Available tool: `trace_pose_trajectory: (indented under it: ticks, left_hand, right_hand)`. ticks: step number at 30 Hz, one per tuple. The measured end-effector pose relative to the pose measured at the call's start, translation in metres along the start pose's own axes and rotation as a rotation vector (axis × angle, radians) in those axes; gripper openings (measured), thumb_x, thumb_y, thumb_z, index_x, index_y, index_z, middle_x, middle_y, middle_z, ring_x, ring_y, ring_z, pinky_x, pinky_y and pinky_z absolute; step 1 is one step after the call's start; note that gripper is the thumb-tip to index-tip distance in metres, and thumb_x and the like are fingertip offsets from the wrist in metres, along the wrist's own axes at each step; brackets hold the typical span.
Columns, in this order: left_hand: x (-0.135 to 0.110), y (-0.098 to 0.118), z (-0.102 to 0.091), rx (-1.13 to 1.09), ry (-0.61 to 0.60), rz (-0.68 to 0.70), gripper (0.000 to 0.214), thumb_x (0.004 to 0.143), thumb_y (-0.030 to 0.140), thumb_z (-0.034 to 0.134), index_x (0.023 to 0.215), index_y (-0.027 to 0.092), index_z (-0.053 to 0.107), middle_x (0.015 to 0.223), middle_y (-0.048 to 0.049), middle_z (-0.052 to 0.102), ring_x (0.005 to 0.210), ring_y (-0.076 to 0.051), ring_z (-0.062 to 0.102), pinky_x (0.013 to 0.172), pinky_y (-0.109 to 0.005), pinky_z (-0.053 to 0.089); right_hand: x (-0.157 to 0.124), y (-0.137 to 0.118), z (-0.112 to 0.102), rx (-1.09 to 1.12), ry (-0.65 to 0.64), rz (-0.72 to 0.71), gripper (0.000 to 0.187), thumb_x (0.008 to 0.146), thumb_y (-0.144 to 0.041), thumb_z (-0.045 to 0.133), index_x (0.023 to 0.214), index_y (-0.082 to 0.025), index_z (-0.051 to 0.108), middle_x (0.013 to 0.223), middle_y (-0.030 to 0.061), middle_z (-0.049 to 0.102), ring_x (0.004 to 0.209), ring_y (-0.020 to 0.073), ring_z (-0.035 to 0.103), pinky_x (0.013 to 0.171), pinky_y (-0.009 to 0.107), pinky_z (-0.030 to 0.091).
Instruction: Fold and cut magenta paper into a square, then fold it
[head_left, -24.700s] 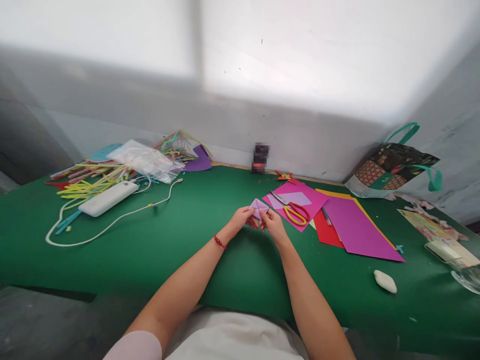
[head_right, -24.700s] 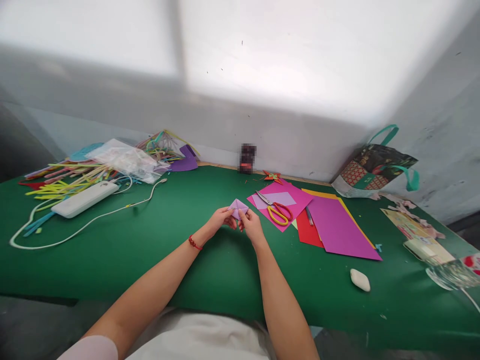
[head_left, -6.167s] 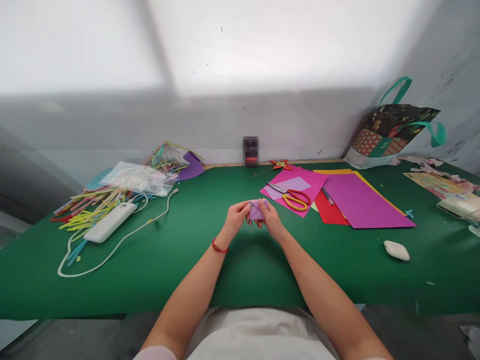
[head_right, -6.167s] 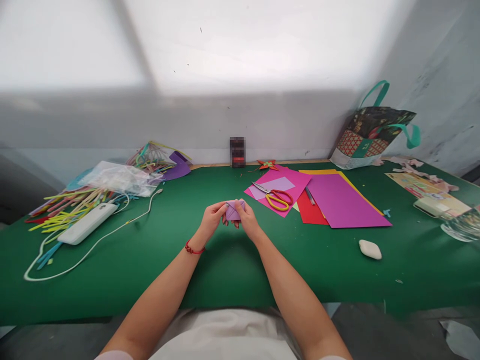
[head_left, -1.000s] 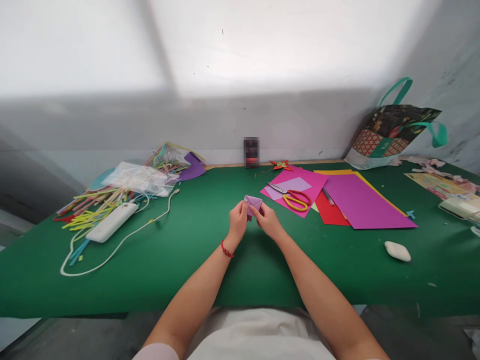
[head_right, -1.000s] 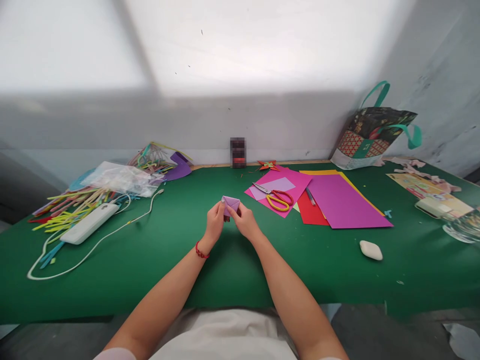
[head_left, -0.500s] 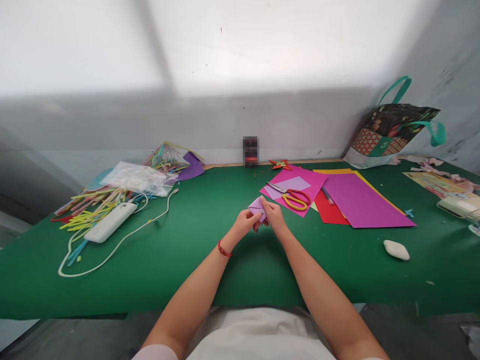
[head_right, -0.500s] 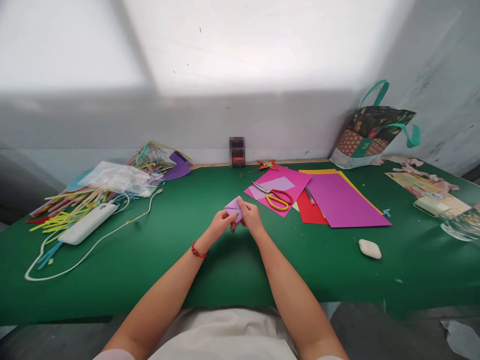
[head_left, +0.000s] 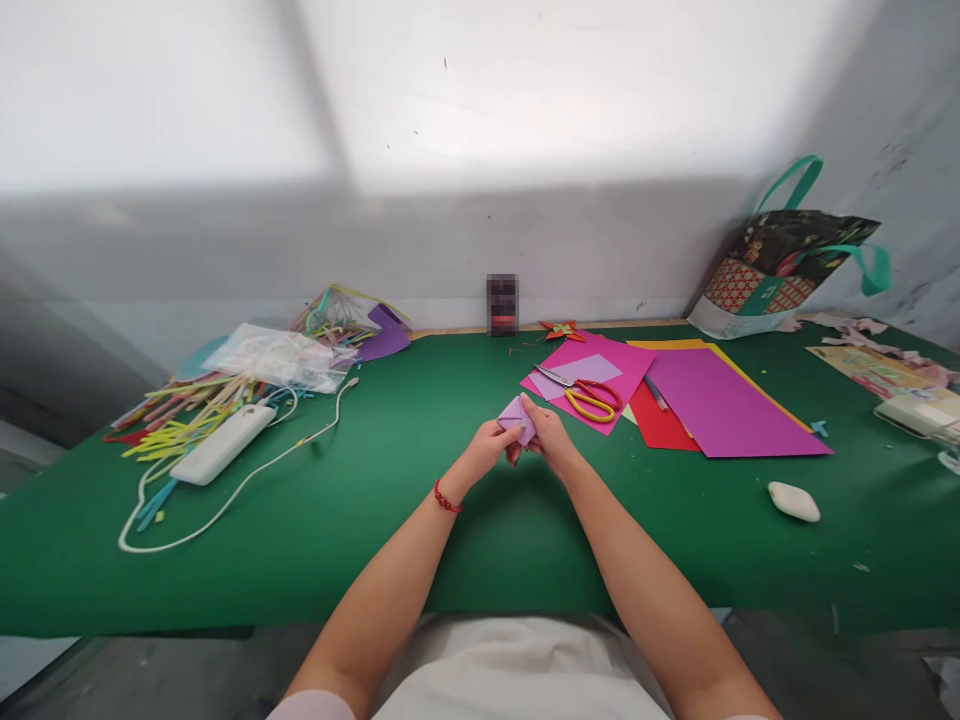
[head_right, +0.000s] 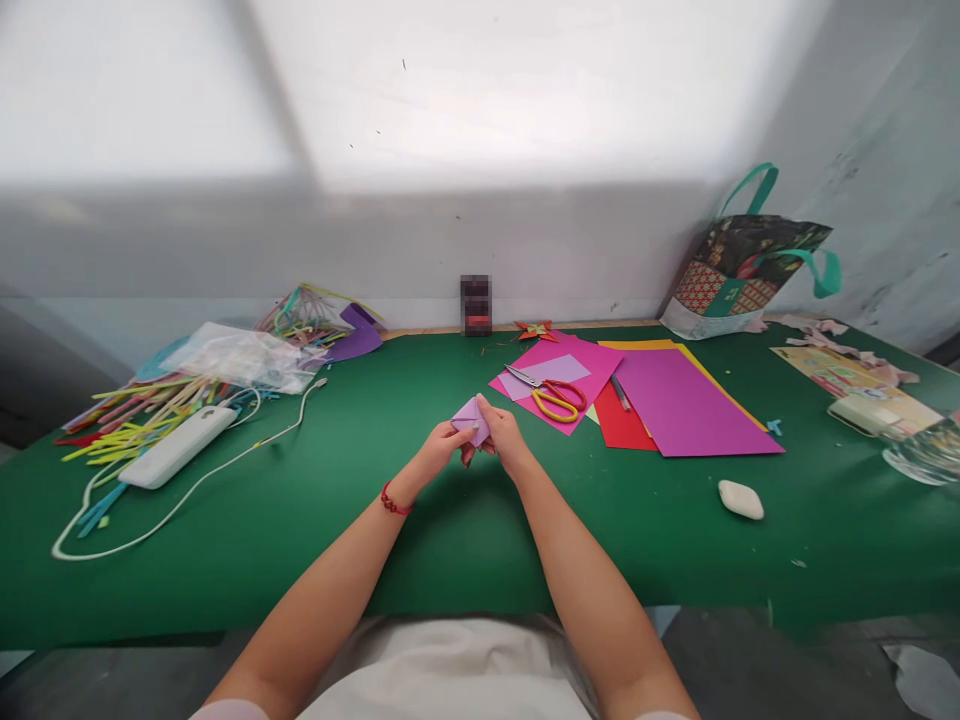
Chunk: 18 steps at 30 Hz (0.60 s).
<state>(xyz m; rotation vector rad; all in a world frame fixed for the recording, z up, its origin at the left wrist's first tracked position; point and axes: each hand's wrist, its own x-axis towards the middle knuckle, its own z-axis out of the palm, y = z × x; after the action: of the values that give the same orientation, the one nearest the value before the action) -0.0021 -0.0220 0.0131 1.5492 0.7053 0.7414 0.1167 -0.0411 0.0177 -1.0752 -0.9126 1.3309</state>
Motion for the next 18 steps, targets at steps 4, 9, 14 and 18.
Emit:
trace_pose_trajectory:
  ticks: [4, 9, 14, 18]
  left_hand:
    - [-0.0008, 0.0023, 0.0004, 0.026, 0.013, -0.015, 0.039, 0.071, 0.048, 0.054, 0.051, 0.014, 0.053, 0.04, 0.0001, 0.049, 0.036, -0.009, 0.044, 0.044, -0.024, 0.037]
    - [-0.0024, 0.0025, 0.0008, 0.037, 0.014, 0.005, 0.037, 0.073, 0.043, 0.052, 0.052, 0.013, 0.056, 0.038, 0.0002, 0.049, 0.036, -0.009, 0.044, 0.045, -0.023, 0.037]
    - [-0.0002, -0.0013, 0.0048, 0.066, 0.067, -0.012, 0.041, 0.077, 0.044, 0.047, 0.05, 0.014, 0.052, 0.039, -0.0002, 0.05, 0.037, -0.009, 0.046, 0.045, -0.023, 0.038]
    - [0.0067, -0.0047, 0.0044, 0.012, 0.246, 0.032, 0.03, 0.074, 0.043, 0.051, 0.064, 0.015, 0.05, 0.048, 0.0024, 0.053, 0.04, -0.01, 0.049, 0.04, -0.021, 0.036]
  right_hand:
    - [0.0002, 0.0006, 0.0007, -0.006, -0.007, 0.018, 0.051, 0.063, -0.065, 0.057, 0.044, -0.02, 0.04, 0.03, -0.0057, 0.034, 0.026, 0.0052, 0.024, 0.027, 0.022, 0.015]
    - [0.0014, 0.0013, 0.0, -0.02, -0.011, 0.01, 0.052, 0.061, -0.066, 0.057, 0.044, -0.02, 0.042, 0.031, -0.0056, 0.036, 0.026, 0.0049, 0.024, 0.028, 0.022, 0.013]
    - [0.002, 0.0029, 0.0003, -0.033, 0.035, 0.026, 0.051, 0.06, -0.064, 0.061, 0.043, -0.02, 0.042, 0.03, -0.0059, 0.035, 0.027, 0.0053, 0.025, 0.029, 0.022, 0.014]
    - [0.0058, 0.0068, 0.001, -0.059, 0.132, -0.012, 0.053, 0.064, -0.066, 0.055, 0.042, -0.022, 0.036, 0.028, -0.0063, 0.03, 0.026, 0.0073, 0.028, 0.029, 0.023, 0.02]
